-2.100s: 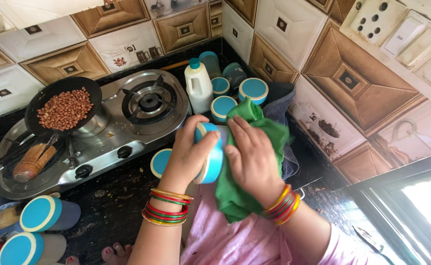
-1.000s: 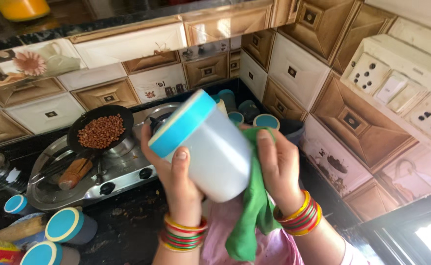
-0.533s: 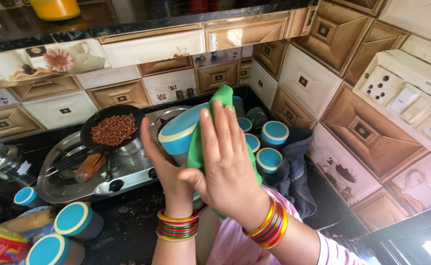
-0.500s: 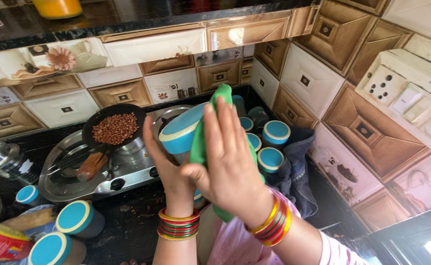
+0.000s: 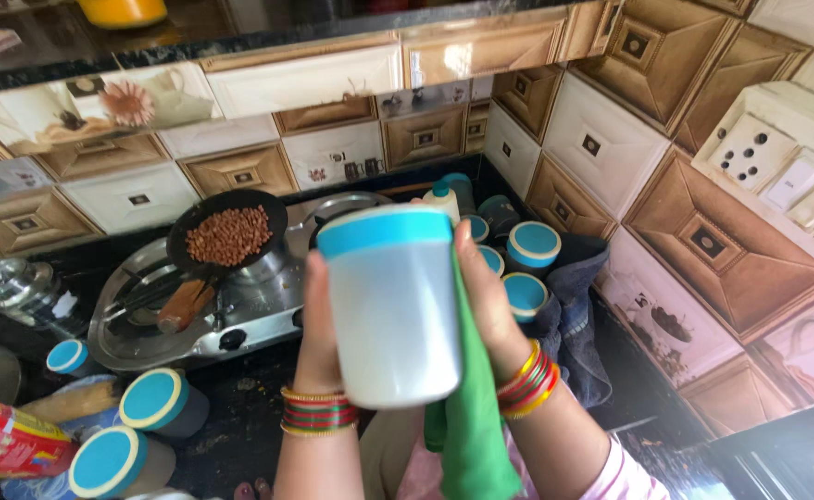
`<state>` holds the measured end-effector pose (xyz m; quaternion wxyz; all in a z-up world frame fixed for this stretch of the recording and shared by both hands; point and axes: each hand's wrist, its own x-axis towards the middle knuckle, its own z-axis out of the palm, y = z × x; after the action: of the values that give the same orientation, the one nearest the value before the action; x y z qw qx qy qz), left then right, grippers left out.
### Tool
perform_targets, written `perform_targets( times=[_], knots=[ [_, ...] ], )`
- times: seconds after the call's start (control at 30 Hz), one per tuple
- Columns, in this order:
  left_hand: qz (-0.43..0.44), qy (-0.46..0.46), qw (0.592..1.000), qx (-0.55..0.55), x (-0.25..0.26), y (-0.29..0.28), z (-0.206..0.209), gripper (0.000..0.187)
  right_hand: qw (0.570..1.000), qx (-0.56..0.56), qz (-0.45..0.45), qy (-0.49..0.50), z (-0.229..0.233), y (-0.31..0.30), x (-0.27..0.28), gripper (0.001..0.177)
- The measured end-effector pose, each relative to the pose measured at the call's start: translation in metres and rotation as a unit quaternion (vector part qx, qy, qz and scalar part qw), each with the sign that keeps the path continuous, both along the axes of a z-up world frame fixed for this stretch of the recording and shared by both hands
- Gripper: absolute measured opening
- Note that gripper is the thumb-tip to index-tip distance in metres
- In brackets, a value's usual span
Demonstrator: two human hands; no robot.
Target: The person opens the blue lid of a plastic storage container, pours the beans inside into a pan and a bowl on the counter, then wipes the empty container and its lid with a cloth and presses the lid back on. Other similar sealed containers sit on the counter around the stove.
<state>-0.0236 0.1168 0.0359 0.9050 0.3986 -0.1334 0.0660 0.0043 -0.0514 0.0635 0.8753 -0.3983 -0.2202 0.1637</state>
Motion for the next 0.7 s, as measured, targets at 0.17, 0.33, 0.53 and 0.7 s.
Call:
perform_targets(
  times=[0.17,0.33,0.53,0.7],
  knots=[
    [0.213,0.081,0.909,0.349,-0.008,-0.022,0.017,0.089,0.972,-0.148,-0.128,-0.131,0.015,-0.036,0.025,0.064],
    [0.275,-0.119,0.895,0.331,-0.031,-0.063,0.041,0.087,0.924,-0.192,-0.195,-0.267,0.035,-0.054,0.017,0.063],
    [0.054,-0.09,0.981,0.162,-0.008,-0.072,0.039,0.082,0.976,-0.088,-0.107,-0.168,0.042,-0.072,0.014,0.069],
    [-0.137,-0.037,0.99,0.014,0.025,-0.084,0.021,0.07,0.994,-0.03,-0.075,-0.076,0.024,-0.099,0.034,0.074]
  ],
)
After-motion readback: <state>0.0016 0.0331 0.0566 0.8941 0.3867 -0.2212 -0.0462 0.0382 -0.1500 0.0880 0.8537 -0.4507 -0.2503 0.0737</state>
